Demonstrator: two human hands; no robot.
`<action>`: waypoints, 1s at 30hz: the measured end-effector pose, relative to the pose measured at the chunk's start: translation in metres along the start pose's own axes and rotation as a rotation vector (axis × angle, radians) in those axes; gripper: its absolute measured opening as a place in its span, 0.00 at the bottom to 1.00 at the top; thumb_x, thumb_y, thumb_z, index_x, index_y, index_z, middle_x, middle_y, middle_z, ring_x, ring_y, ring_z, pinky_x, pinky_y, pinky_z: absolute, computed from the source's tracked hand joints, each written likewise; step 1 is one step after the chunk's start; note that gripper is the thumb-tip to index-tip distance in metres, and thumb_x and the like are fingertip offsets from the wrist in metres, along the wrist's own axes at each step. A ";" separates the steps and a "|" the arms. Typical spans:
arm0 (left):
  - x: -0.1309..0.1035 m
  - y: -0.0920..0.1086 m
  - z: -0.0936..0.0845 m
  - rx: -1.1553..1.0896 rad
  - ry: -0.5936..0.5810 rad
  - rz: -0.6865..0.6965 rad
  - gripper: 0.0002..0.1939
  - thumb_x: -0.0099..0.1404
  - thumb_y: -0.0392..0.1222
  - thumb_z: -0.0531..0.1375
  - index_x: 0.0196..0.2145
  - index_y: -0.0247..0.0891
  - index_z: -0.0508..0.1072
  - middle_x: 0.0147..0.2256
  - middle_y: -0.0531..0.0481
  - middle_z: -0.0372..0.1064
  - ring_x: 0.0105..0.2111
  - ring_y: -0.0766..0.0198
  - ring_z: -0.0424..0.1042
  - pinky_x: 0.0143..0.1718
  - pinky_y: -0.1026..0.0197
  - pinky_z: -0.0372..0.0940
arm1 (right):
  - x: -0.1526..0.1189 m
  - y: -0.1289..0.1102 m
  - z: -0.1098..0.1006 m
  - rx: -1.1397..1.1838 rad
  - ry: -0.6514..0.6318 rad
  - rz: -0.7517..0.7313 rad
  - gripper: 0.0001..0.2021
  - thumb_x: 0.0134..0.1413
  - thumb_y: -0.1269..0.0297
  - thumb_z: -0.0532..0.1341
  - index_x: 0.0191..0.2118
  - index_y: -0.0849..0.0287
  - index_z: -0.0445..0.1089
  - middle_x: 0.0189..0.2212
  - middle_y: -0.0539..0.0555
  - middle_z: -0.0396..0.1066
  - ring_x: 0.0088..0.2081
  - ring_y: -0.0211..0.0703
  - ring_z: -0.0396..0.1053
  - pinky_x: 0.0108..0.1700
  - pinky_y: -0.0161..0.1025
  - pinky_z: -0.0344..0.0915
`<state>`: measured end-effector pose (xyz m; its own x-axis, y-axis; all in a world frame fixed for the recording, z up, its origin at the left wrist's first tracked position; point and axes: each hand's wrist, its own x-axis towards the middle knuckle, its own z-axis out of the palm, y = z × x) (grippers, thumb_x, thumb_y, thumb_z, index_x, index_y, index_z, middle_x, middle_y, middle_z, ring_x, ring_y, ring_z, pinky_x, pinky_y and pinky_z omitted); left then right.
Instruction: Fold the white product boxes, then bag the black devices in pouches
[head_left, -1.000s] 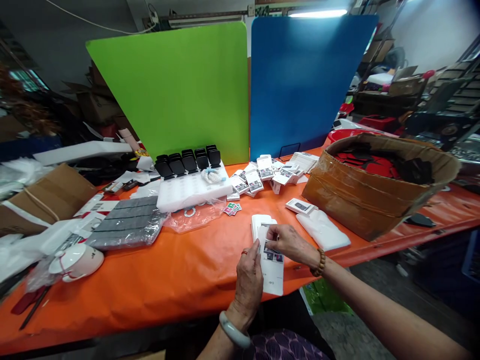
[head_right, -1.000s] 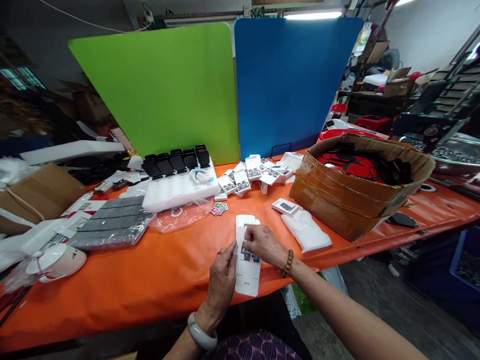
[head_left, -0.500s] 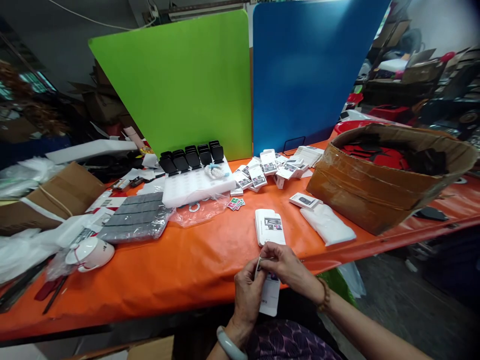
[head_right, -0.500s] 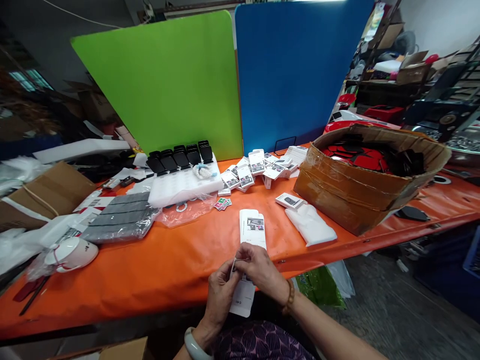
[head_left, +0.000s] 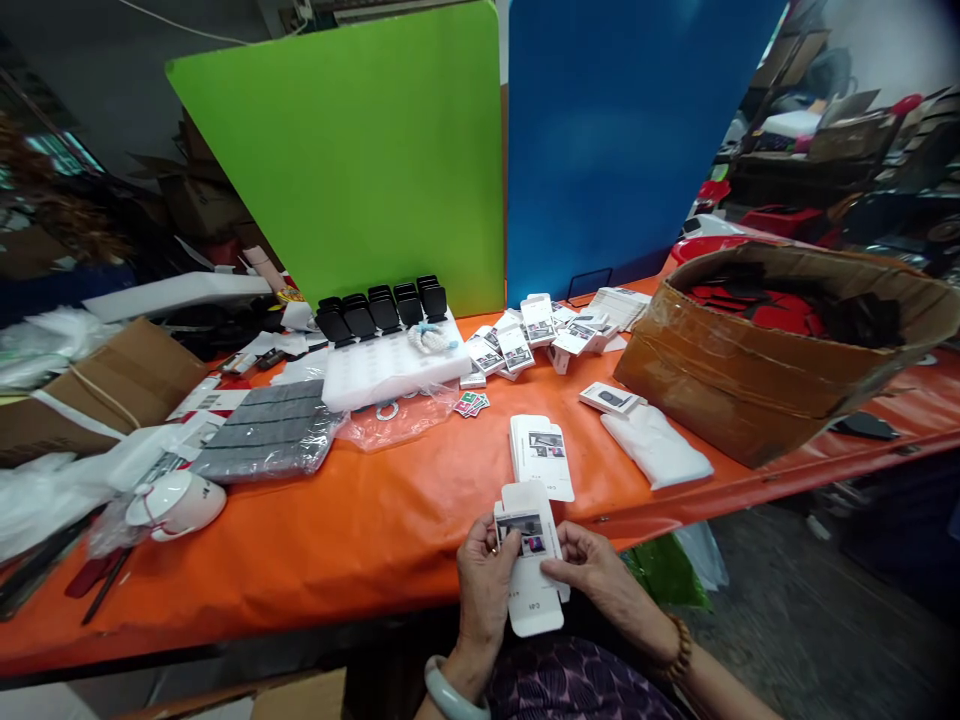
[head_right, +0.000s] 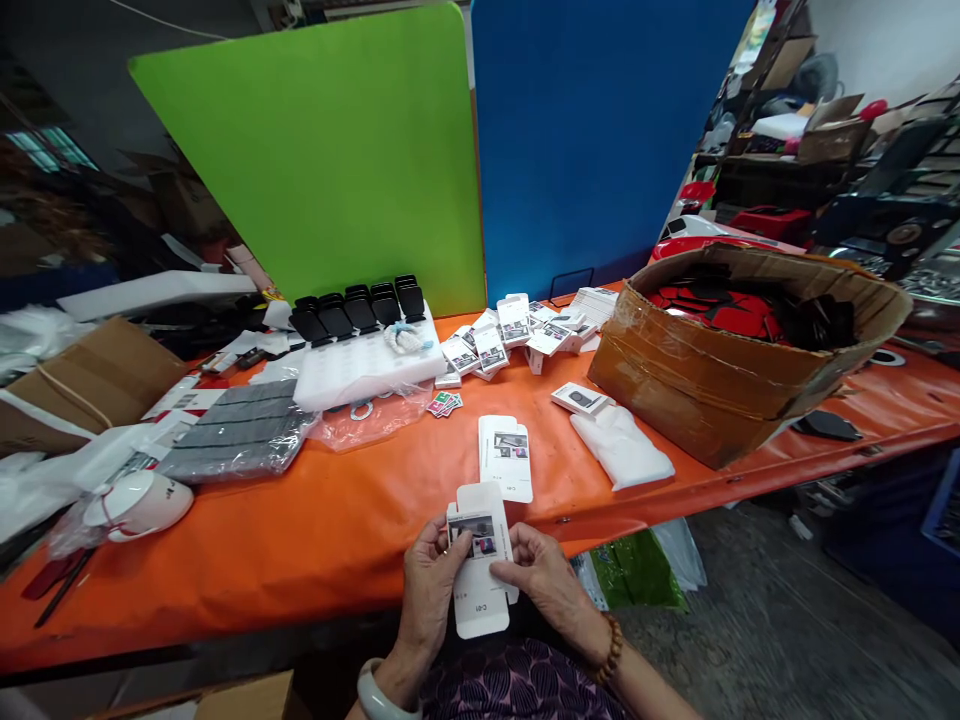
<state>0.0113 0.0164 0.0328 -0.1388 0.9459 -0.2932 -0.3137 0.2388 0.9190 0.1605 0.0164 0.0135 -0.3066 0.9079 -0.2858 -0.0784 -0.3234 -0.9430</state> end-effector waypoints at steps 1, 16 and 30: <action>-0.002 0.000 0.000 0.022 -0.007 0.017 0.25 0.51 0.45 0.68 0.46 0.35 0.70 0.33 0.47 0.77 0.31 0.60 0.76 0.34 0.60 0.70 | -0.002 0.002 -0.002 -0.034 0.035 -0.032 0.19 0.45 0.58 0.67 0.42 0.58 0.66 0.27 0.48 0.70 0.28 0.39 0.67 0.33 0.38 0.65; -0.020 -0.031 -0.023 0.423 -0.242 -0.106 0.10 0.56 0.45 0.62 0.31 0.34 0.76 0.24 0.51 0.70 0.25 0.64 0.67 0.28 0.64 0.62 | -0.038 0.035 -0.005 -0.181 0.103 -0.076 0.13 0.54 0.52 0.60 0.33 0.57 0.69 0.25 0.48 0.65 0.29 0.41 0.64 0.32 0.36 0.62; -0.003 -0.023 -0.014 0.352 -0.258 -0.033 0.08 0.53 0.42 0.65 0.26 0.34 0.74 0.26 0.51 0.70 0.28 0.64 0.67 0.32 0.63 0.63 | -0.015 0.022 -0.013 -0.201 0.107 -0.155 0.14 0.52 0.53 0.62 0.27 0.59 0.67 0.24 0.48 0.64 0.28 0.39 0.62 0.32 0.36 0.60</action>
<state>0.0056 0.0046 0.0086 0.1188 0.9499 -0.2891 0.0312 0.2874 0.9573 0.1757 -0.0005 -0.0048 -0.2031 0.9688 -0.1419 0.0767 -0.1287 -0.9887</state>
